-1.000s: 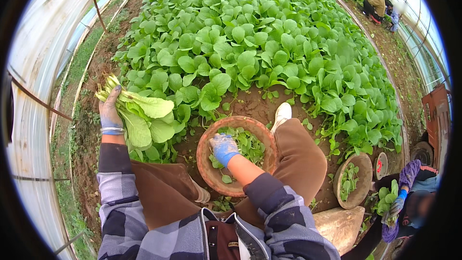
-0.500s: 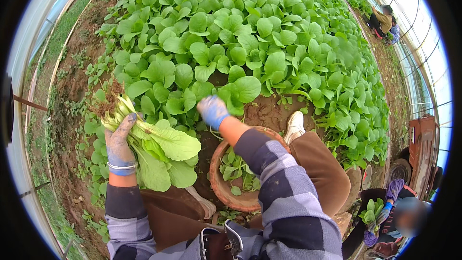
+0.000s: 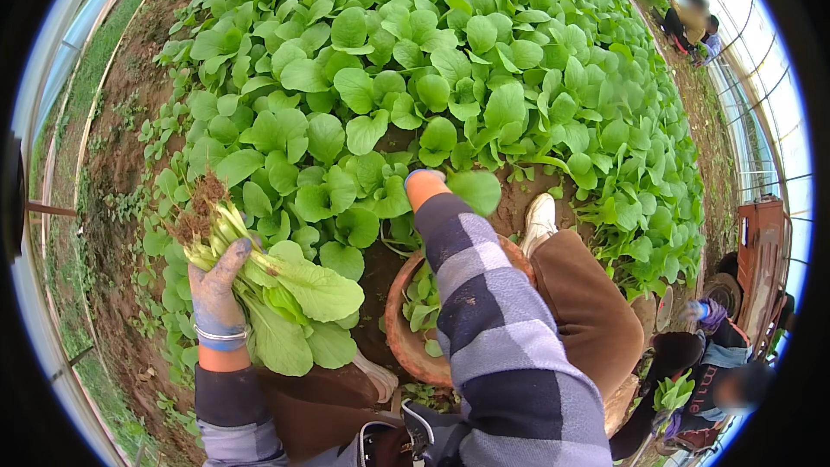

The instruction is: The person harvests leafy green vegetables by hand, pulling them from the soil and placing them into a basket. The person also trims the roots and bundles the vegetables together.

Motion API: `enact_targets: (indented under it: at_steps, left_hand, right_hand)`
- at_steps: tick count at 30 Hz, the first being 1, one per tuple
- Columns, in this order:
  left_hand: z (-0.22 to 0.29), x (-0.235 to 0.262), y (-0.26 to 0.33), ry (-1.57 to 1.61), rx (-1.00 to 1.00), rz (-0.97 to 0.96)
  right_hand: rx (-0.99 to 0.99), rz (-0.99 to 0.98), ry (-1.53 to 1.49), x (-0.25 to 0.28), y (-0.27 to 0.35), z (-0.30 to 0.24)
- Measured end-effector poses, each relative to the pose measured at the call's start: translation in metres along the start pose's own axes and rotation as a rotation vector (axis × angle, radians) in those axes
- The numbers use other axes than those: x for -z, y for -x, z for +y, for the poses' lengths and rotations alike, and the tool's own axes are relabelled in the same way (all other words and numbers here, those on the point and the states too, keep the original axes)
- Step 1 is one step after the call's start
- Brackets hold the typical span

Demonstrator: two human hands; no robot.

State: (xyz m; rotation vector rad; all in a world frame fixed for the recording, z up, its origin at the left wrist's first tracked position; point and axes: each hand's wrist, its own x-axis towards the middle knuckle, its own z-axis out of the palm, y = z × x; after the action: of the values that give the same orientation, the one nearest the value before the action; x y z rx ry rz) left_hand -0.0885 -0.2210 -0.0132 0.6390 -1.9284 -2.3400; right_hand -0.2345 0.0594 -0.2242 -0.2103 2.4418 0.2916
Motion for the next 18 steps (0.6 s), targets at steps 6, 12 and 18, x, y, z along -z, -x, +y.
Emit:
enact_targets:
  at_steps: [6,12,18]
  left_hand:
    - [-0.004,-0.003,0.004,-0.087,-0.005,-0.028]
    - [0.004,-0.008,0.007,-0.021,0.008,-0.069]
    - [0.012,-0.012,0.012,0.021,-0.029,-0.134]
  right_hand:
    - [0.083,-0.019,-0.068,-0.031,-0.002,-0.038]
    - [-0.009,-0.081,-0.246,-0.059,0.005,-0.005]
    - [-0.204,0.103,-0.654,-0.073,0.07,0.064]
